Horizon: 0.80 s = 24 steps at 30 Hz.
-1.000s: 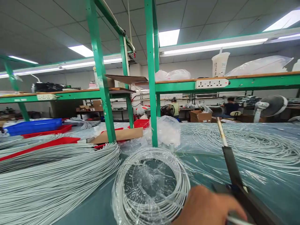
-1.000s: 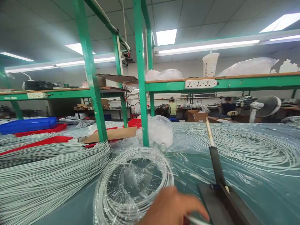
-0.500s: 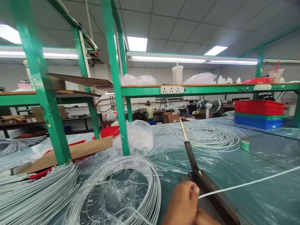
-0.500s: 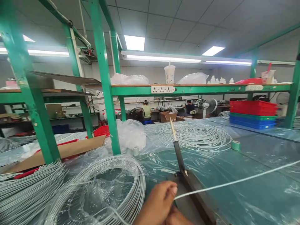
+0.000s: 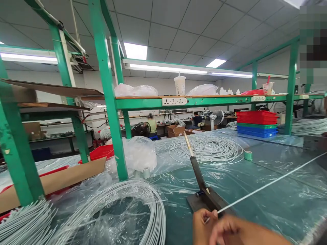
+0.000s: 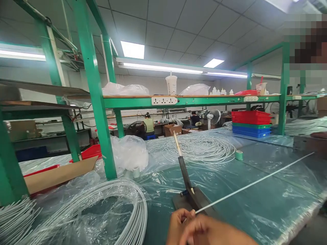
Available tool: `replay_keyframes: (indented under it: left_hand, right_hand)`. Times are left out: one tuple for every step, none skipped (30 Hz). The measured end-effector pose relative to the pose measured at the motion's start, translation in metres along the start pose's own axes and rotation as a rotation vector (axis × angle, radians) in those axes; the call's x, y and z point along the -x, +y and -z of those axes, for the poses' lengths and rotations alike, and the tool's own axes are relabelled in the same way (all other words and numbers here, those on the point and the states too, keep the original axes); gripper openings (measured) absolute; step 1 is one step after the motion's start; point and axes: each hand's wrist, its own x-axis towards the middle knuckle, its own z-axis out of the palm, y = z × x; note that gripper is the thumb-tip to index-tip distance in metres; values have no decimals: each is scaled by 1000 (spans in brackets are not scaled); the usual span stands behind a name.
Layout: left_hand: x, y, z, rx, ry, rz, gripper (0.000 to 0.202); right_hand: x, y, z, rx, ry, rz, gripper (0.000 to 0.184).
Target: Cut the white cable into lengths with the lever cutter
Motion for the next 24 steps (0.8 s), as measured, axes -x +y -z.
replay_keyframes:
  left_hand:
    - [-2, -4, -1, 14, 2, -3, 45]
    - [-4, -8, -2, 19, 20, -11, 47]
    - [-5, -12, -3, 20, 49, -22, 48]
    - [-6, -15, -4, 20, 72, -27, 49]
    - [-7, -18, -5, 22, 83, -22, 50]
    - [-8, -20, -6, 24, 81, -14, 51]
    - [-9, -22, -7, 28, 78, -8, 51]
    - [-10, -23, -7, 30, 75, -1, 52]
    - [-11, -23, -7, 34, 73, 8, 53]
    - [-12, -23, -8, 38, 71, 18, 53]
    - [-13, -23, -8, 44, 68, 27, 53]
    - [-13, -23, -8, 53, 62, 38, 54]
    - [-14, -23, -8, 65, 56, 50, 53]
    - [-14, -23, -8, 80, 49, 63, 53]
    - [-14, -23, -8, 93, 42, 72, 53]
    - [-14, -23, -8, 103, 37, 79, 52]
    - [-14, -23, -8, 109, 34, 84, 51]
    - [-14, -23, -8, 110, 34, 86, 49]
    - [-13, -23, -8, 106, 36, 86, 48]
    - [-13, -23, -7, 102, 39, 86, 46]
    - [-12, -22, -7, 97, 42, 84, 45]
    - [-12, -21, -6, 90, 47, 80, 44]
    - [-11, -20, -6, 84, 49, 74, 44]
    - [-11, -19, -5, 79, 46, 66, 44]
  right_hand:
    - [-5, -11, 15, 0, 59, 26, 29]
    - [-13, -23, 32, 2, 160, 59, 32]
    - [-24, -35, 51, 11, 283, 97, 35]
    - [-38, -47, 71, 16, 424, 122, 35]
    - [-54, -58, 91, 13, 576, 117, 33]
    - [-71, -67, 110, -3, 640, 96, 32]
    - [-89, -74, 126, -20, 670, 68, 32]
    - [-106, -79, 141, -45, 683, 30, 32]
    - [-122, -83, 152, -73, 670, -8, 34]
    - [-137, -84, 159, -104, 653, -45, 37]
    - [-149, -85, 165, -137, 630, -75, 41]
    - [-159, -85, 168, -170, 604, -98, 45]
    - [-168, -84, 169, -202, 579, -112, 48]
    - [-174, -84, 169, -233, 556, -121, 50]
    - [-178, -84, 169, -262, 538, -126, 51]
    - [-181, -84, 168, -288, 525, -129, 51]
    - [-182, -85, 168, -310, 517, -132, 52]
    - [-181, -86, 167, -328, 514, -133, 52]
    - [-179, -88, 166, -341, 515, -131, 53]
    - [-175, -91, 165, -350, 518, -122, 54]
    - [-168, -94, 164, -358, 521, -104, 54]
    - [-158, -97, 162, -365, 519, -78, 54]
    - [-146, -99, 160, -373, 511, -46, 54]
    - [-131, -101, 157, -381, 498, -12, 53]
